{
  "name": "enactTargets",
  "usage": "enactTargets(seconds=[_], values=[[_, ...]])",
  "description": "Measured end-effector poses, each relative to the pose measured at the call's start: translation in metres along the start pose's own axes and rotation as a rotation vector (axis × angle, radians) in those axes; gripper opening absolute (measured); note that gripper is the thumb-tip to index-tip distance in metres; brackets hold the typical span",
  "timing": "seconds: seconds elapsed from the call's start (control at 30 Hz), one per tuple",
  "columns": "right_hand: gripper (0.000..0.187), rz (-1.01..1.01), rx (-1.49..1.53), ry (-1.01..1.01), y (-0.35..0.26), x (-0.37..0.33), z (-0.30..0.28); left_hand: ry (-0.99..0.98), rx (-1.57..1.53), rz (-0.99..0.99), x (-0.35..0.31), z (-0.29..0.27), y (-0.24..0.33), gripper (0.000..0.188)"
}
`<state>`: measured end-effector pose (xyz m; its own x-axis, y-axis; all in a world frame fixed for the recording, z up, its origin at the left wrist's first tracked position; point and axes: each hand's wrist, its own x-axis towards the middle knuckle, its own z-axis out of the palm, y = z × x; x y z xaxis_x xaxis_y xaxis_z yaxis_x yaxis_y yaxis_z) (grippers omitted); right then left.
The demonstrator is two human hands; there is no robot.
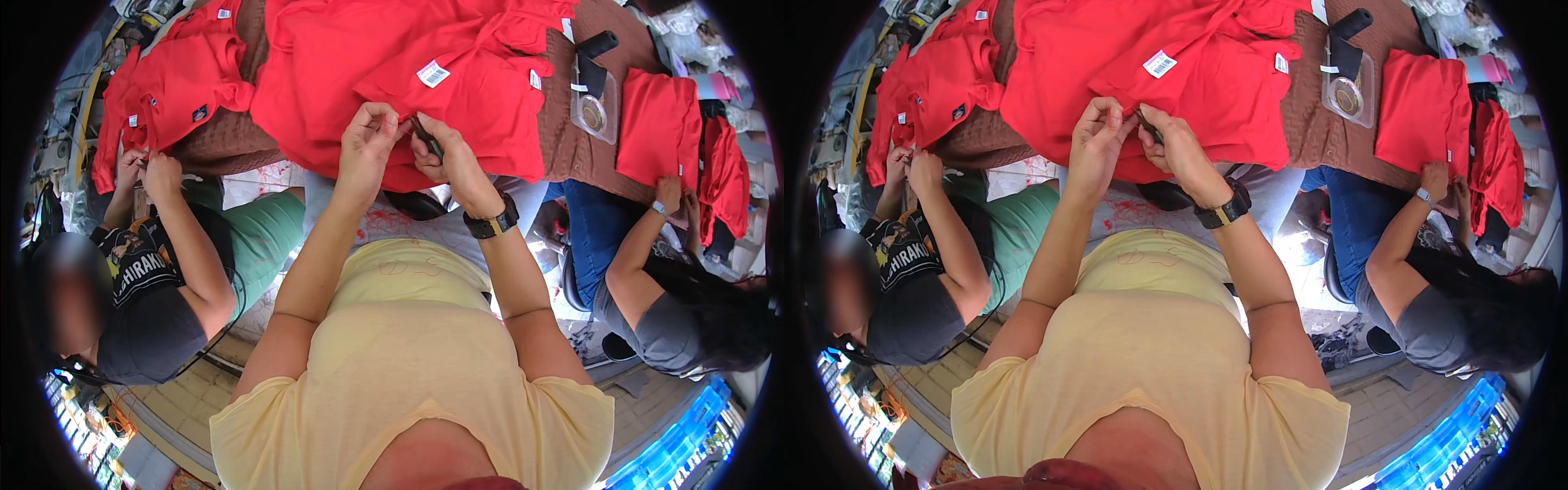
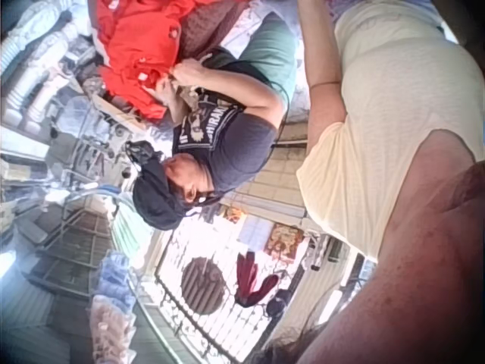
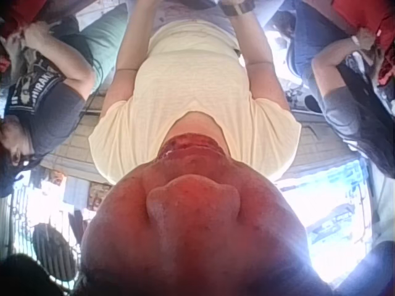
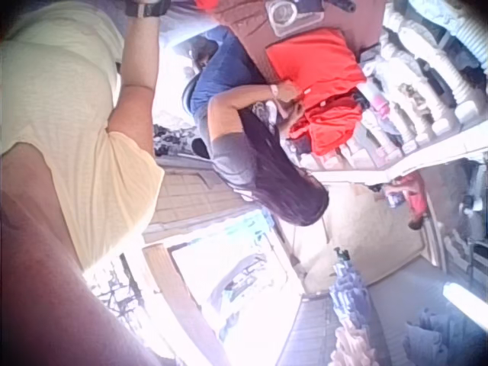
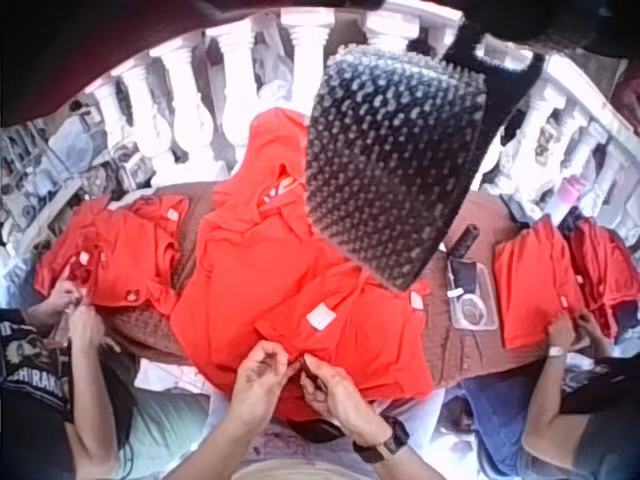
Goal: The person uses small thread snips to remove excess threads and tags from red shirts on a table.
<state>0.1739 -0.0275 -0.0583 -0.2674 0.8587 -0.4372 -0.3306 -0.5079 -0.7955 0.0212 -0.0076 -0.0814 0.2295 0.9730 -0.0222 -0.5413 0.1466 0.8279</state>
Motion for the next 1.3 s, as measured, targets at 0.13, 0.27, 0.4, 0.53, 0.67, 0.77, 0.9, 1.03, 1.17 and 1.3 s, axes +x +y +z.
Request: enactTargets(seconds=[0.13, 0.27, 0.4, 0.53, 0.67, 0.77, 0.9, 1.03, 1.17, 1.3], values=[[0.046, 0.021, 0.014, -0.025, -0.003, -0.002, 0.003, -0.013, 0.074, -0.028, 0.000, -0.007, -0.001, 0.008], [0.047, -0.033, 0.024, 0.007, -0.004, 0.003, 0.003, -0.015, 0.136, 0.001, 0.000, -0.008, -0.005, 0.009], [0.046, -0.022, 0.030, 0.033, -0.005, 0.005, 0.005, -0.003, 0.131, -0.034, -0.001, -0.007, 0.000, 0.009], [0.044, -0.016, -0.002, 0.051, -0.005, 0.005, 0.007, -0.010, 0.187, -0.006, -0.001, -0.006, -0.001, 0.009], [0.046, -0.025, 0.001, 0.068, -0.007, 0.004, 0.009, -0.041, 0.190, -0.024, -0.001, -0.007, -0.002, 0.008], [0.045, -0.099, 0.023, 0.029, -0.004, 0.001, 0.006, -0.025, 0.165, 0.054, -0.001, -0.006, -0.003, 0.009], [0.038, -0.243, -0.057, 0.187, -0.015, -0.033, -0.013, -0.167, 0.532, -0.022, -0.020, -0.007, 0.030, 0.008], [0.017, -0.509, -0.336, 0.493, -0.020, -0.048, -0.028, -0.342, 1.027, -0.239, -0.044, -0.018, 0.067, 0.011], [0.020, -0.641, -0.452, 0.430, -0.007, -0.021, -0.016, 0.049, 0.672, 0.091, -0.010, -0.013, 0.022, 0.020], [0.020, -0.696, -0.637, 0.472, -0.013, -0.005, 0.007, 0.144, 0.403, 0.027, 0.019, 0.004, 0.014, 0.021]])
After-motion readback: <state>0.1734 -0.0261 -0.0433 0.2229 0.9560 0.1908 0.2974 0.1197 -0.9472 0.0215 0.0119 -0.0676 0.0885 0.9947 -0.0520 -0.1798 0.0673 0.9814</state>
